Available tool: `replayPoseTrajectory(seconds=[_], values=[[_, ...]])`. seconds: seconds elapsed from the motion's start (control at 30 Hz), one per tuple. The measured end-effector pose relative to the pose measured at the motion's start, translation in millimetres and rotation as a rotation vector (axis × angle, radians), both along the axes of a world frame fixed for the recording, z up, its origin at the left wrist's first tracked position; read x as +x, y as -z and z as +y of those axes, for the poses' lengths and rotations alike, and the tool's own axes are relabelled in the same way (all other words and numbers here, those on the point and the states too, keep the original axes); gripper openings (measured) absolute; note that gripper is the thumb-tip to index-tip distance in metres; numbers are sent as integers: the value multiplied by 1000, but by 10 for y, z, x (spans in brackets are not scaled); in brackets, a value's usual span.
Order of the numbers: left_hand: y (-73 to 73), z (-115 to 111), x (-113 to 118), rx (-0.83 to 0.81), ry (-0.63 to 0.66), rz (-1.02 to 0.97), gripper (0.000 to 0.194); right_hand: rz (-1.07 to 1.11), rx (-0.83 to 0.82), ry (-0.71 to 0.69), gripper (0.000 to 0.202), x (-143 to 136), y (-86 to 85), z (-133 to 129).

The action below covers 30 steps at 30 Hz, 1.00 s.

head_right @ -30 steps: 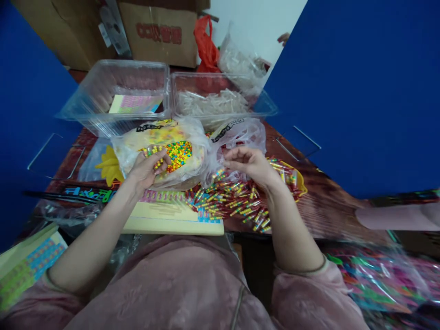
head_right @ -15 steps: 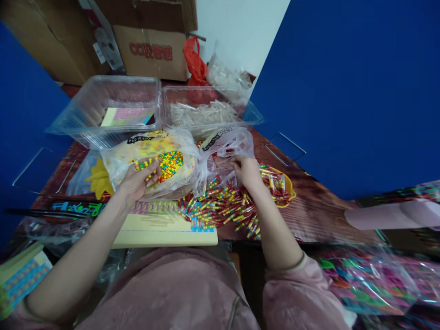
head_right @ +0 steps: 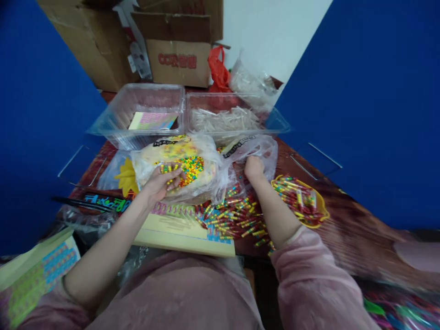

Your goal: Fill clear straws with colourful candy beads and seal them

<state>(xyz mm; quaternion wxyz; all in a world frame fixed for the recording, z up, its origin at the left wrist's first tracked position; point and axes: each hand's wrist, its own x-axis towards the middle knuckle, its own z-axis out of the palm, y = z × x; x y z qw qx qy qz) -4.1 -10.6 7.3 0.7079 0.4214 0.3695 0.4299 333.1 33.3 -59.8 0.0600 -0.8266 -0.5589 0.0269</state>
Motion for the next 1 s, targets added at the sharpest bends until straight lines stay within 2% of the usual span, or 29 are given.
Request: replayPoseTrajectory(seconds=[0.2,0.43,0.5,0.57,0.63,0.73,0.8,0.83,0.9,1.0], values=[[3,-5,-3,5,25,18,47,35,57,-35,10,56,-59,-27],[-21,-5,-26,-56,24,2,40,4,-56,-23,16,-101,-152,-114],[-34,-5,-31,-69,33,0,36,26,-52,-25,19,-130,-195,-188],[-40,0,-32,-73,40,-2,35,88,18,-37,22,-152,-281,-295],[-33,10,-32,-78,35,1,35,311,166,-47,23,-210,-421,-425],[-9,25,-30,-78,35,12,38,995,355,-96,29,-456,-698,-615],[6,26,-28,-56,35,16,41,1385,326,-165,35,-719,-868,-700],[11,23,-26,-41,31,16,42,1493,277,-205,39,-862,-929,-722],[14,10,-22,-16,10,18,43,1526,187,-306,44,-1127,-989,-727],[17,-11,-9,6,-17,31,44,1314,128,-481,46,-1386,-937,-672]])
